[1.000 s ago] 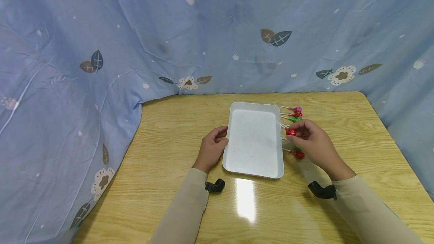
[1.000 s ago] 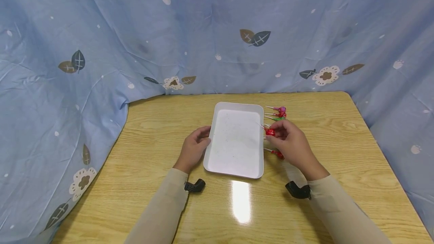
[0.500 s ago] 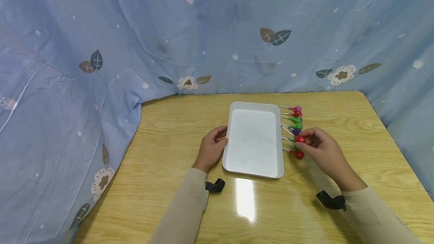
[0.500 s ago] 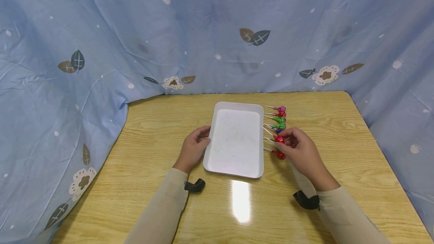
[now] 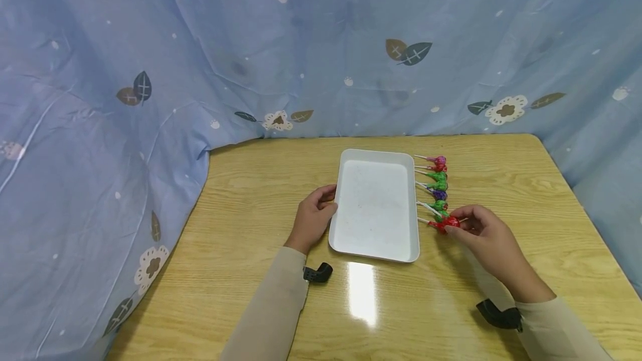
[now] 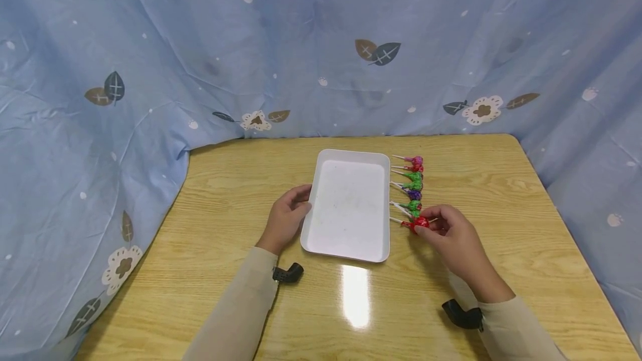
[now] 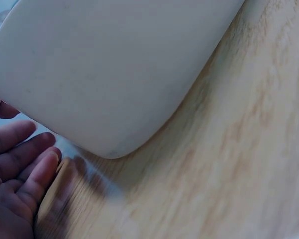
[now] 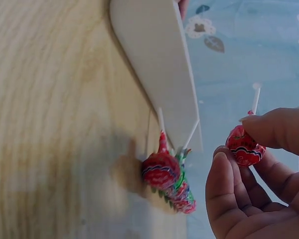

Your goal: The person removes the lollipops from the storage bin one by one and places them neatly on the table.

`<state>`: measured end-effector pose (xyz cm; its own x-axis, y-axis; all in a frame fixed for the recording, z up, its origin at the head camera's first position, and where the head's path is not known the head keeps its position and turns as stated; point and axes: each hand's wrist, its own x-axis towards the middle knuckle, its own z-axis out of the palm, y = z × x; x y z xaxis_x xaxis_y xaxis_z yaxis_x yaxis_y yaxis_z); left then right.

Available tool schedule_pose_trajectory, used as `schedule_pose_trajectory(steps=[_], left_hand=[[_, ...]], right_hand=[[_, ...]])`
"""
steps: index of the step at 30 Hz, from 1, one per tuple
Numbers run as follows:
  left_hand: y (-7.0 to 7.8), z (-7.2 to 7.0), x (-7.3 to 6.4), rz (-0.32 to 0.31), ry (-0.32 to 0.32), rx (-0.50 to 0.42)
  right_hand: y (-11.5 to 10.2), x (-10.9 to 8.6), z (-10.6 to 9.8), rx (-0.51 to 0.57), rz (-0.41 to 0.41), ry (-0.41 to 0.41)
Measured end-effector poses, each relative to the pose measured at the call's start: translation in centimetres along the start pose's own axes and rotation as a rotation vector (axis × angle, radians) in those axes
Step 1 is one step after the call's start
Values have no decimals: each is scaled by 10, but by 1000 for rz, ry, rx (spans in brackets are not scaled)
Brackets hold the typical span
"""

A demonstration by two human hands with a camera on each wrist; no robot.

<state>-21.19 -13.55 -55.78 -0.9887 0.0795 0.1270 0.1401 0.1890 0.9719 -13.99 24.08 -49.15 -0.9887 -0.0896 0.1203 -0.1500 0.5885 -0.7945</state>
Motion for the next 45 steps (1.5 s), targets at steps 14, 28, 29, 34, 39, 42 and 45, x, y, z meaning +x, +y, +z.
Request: schedule_pose_trajectory(steps=[14, 28, 29, 34, 39, 42, 45], left_hand=[[1, 0, 0, 7, 1, 3], [3, 1, -1, -2, 4, 9], [3, 1, -1, -1, 4, 11], [2, 1, -1, 3, 5, 10], [2, 1, 0, 4, 4, 11], [2, 1, 0, 3, 4, 10], [2, 1, 0, -3, 1, 7]], right_hand=[[14, -16, 9, 36, 28, 11], [16, -23, 27, -46, -33, 19], [16, -24, 28, -48, -34, 19], [18, -24, 32, -75, -36, 12], [21, -24, 32, -126, -49, 12], [23, -23, 30, -154, -68, 28], [23, -23, 29, -166, -78, 30]])
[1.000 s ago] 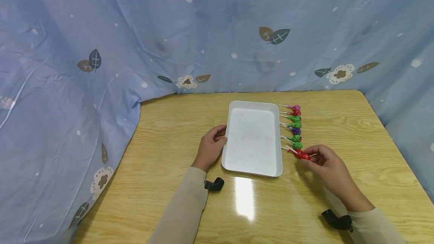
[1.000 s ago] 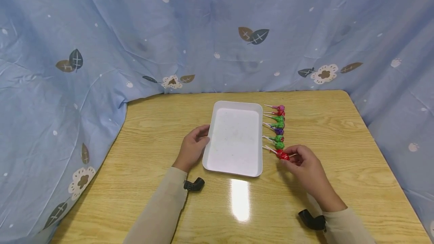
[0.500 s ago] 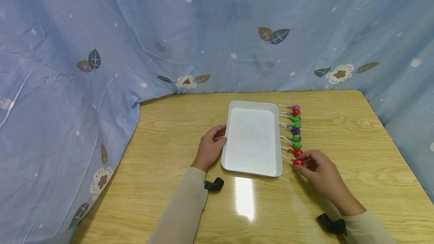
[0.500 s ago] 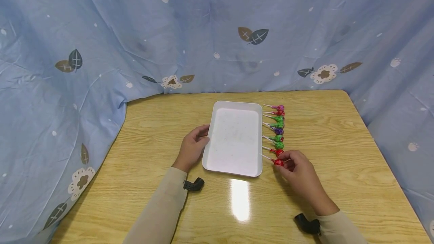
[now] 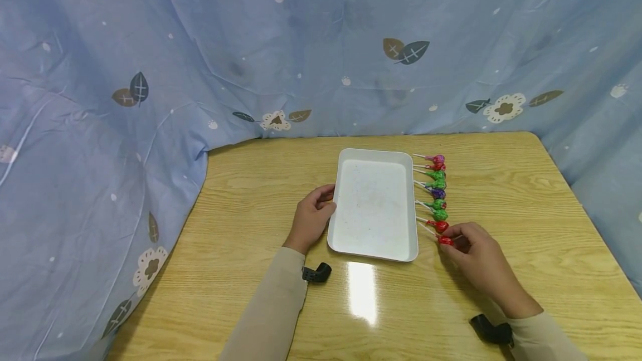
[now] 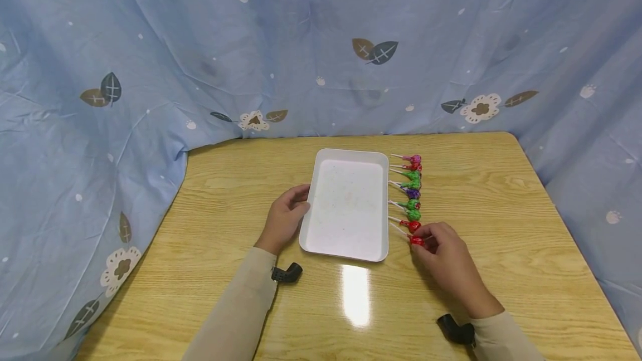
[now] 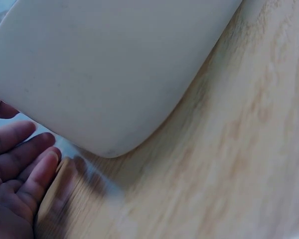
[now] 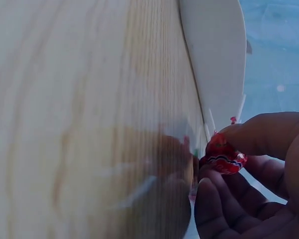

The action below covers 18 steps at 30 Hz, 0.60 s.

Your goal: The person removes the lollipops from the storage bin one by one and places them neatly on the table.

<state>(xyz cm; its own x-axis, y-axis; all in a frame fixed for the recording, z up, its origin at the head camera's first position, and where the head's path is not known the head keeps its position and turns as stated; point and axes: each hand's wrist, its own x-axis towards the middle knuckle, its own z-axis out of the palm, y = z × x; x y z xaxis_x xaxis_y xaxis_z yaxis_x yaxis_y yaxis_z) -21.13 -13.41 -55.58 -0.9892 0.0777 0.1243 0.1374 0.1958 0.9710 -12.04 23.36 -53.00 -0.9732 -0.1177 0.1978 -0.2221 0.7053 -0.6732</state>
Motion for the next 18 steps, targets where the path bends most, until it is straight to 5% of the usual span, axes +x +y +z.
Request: schedule_pose_trajectory(steps=[18], left_hand=[[-1, -1, -1, -28, 0, 22]], right_hand=[[-1, 3, 2, -44, -25, -23]])
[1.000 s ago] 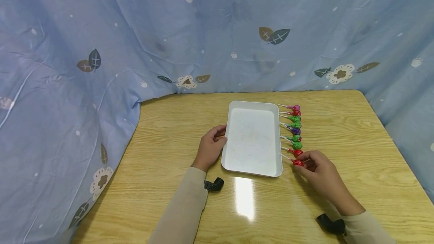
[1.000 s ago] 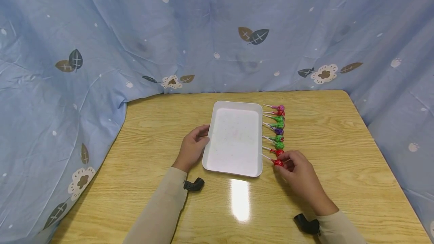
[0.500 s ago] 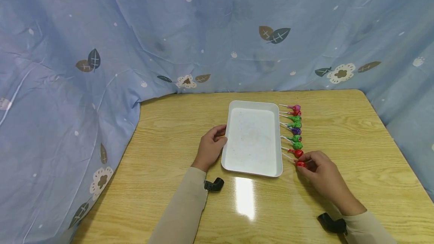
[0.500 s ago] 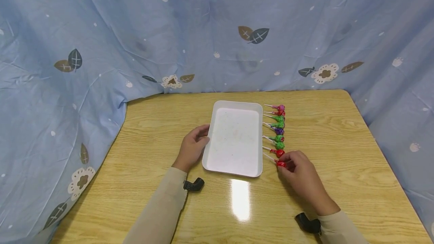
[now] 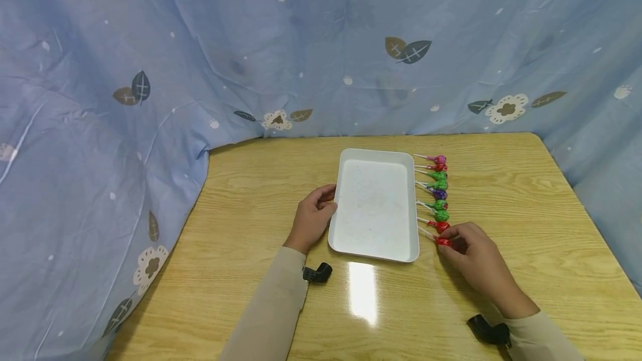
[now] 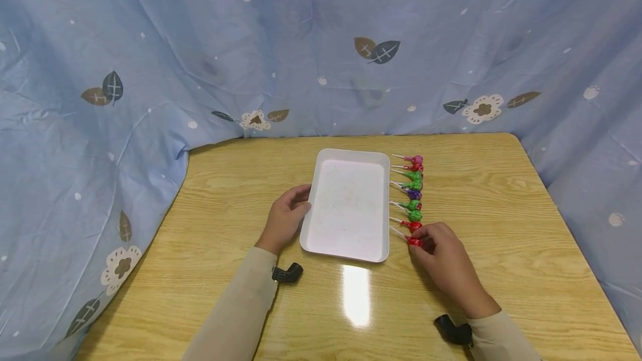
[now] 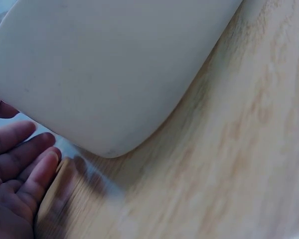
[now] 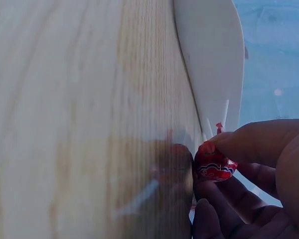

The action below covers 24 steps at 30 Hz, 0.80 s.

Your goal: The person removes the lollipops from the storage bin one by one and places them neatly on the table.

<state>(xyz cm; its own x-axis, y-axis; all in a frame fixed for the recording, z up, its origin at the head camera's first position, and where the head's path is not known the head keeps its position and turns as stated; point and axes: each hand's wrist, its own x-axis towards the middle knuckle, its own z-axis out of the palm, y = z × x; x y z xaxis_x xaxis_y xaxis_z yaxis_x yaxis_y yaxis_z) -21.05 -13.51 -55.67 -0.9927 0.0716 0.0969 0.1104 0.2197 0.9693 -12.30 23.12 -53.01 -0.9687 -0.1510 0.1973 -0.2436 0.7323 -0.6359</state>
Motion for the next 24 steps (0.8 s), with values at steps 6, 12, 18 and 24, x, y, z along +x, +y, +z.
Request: schedule_pose_trajectory(steps=[6, 12, 18, 24], left_hand=[[0, 1, 1, -4, -5, -2], [-2, -2, 0, -11, -1, -19], [5, -6, -3, -43, 26, -27], [16, -10, 0, -67, 5, -25]], right_hand=[[0, 3, -6, 16, 31, -2], [-4, 10, -17, 48, 68, 10], [-7, 21, -26, 89, 31, 36], [-15, 40, -29, 120, -19, 46]])
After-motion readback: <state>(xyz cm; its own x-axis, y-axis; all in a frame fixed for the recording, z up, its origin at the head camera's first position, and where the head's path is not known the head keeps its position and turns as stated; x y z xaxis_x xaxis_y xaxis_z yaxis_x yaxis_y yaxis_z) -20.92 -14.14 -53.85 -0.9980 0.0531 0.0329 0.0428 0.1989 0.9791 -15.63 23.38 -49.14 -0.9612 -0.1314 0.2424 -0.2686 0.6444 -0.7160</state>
